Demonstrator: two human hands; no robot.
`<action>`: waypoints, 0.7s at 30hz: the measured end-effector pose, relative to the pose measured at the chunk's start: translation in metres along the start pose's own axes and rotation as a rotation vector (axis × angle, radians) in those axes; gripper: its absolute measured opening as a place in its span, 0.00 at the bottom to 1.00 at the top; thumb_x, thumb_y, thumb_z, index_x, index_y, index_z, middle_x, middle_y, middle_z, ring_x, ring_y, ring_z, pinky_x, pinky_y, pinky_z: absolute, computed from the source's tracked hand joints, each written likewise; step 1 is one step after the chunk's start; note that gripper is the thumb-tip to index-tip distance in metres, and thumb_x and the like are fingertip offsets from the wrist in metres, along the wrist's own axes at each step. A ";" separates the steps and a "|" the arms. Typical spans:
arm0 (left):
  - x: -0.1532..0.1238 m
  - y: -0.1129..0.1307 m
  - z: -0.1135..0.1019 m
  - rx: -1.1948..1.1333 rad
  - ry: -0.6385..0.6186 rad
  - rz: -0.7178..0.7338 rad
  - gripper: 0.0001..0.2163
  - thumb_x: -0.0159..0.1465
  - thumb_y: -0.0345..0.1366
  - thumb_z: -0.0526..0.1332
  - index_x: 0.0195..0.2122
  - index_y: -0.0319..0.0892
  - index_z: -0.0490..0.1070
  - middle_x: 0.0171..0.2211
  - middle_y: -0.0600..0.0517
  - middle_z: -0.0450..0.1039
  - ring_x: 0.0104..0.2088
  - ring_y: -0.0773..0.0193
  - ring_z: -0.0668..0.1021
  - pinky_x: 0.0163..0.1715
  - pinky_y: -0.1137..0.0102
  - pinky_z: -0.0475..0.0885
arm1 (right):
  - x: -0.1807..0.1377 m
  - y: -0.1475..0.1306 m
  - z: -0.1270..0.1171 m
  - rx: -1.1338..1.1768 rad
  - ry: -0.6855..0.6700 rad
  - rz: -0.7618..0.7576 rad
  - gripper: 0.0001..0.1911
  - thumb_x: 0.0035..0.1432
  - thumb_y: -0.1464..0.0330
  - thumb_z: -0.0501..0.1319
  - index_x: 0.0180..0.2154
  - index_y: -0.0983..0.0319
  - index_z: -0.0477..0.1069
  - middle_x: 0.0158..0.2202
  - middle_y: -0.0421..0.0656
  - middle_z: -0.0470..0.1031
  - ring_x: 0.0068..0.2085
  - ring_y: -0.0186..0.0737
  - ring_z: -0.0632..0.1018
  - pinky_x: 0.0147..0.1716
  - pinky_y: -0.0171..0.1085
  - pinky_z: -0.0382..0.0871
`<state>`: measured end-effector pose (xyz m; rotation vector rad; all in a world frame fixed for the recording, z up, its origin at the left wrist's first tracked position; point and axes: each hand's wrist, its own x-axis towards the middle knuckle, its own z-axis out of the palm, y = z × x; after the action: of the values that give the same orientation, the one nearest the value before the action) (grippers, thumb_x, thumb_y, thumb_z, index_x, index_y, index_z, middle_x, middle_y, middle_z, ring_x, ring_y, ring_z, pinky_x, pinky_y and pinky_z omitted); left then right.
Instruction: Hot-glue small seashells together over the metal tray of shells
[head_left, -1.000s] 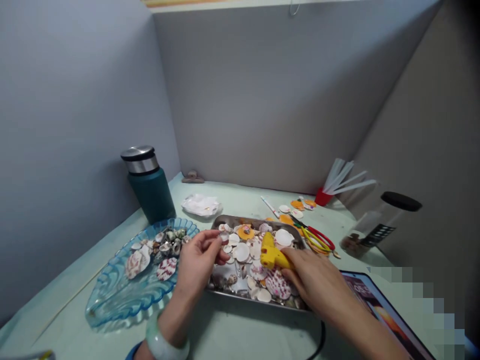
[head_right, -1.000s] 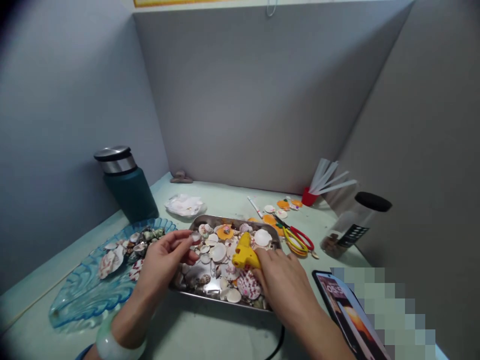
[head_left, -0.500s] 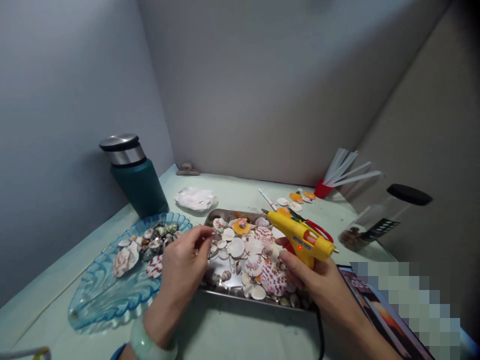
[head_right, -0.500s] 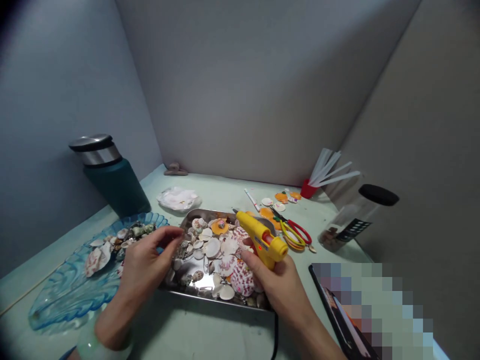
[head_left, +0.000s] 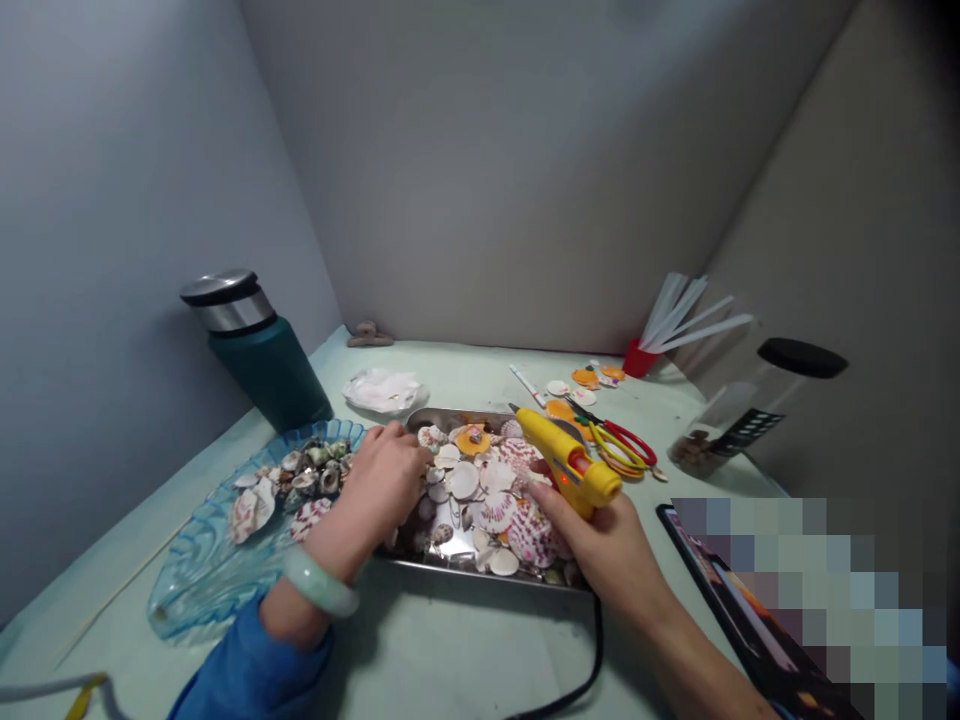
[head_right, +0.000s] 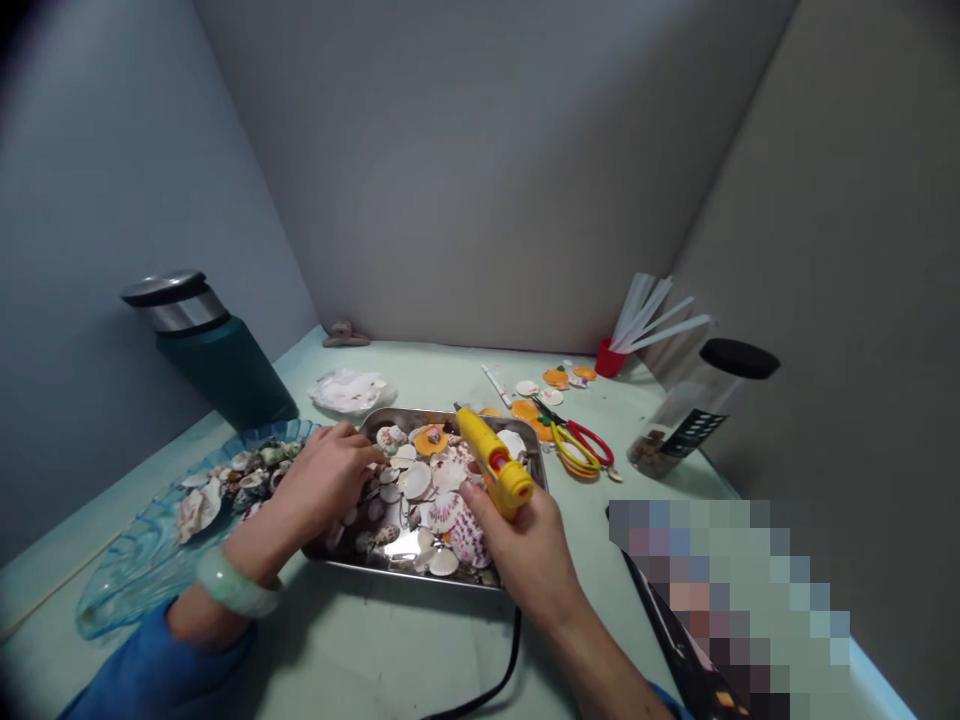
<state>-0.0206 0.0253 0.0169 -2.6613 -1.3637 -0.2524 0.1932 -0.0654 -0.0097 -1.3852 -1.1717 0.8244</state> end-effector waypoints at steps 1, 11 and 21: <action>0.003 0.000 0.001 -0.004 -0.007 0.007 0.10 0.55 0.25 0.55 0.25 0.42 0.75 0.27 0.45 0.75 0.36 0.52 0.71 0.35 0.61 0.60 | 0.000 0.001 0.000 0.004 0.001 0.001 0.19 0.53 0.59 0.64 0.43 0.64 0.74 0.42 0.49 0.78 0.42 0.48 0.77 0.40 0.42 0.71; 0.012 0.000 0.002 -0.289 0.052 -0.094 0.05 0.55 0.31 0.58 0.25 0.41 0.73 0.28 0.44 0.75 0.36 0.52 0.73 0.37 0.61 0.62 | -0.001 0.001 0.001 -0.023 0.000 -0.097 0.15 0.55 0.61 0.62 0.39 0.65 0.74 0.31 0.44 0.77 0.33 0.43 0.75 0.32 0.38 0.69; -0.009 0.011 -0.014 -1.093 -0.025 -0.290 0.17 0.64 0.45 0.52 0.45 0.37 0.69 0.34 0.42 0.80 0.28 0.63 0.78 0.28 0.68 0.73 | -0.004 0.000 0.000 0.052 -0.058 -0.106 0.14 0.55 0.62 0.63 0.41 0.63 0.74 0.35 0.44 0.79 0.35 0.44 0.77 0.34 0.38 0.71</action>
<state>-0.0180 0.0085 0.0277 -3.1745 -2.0293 -1.3396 0.1917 -0.0693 -0.0107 -1.2528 -1.2492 0.8189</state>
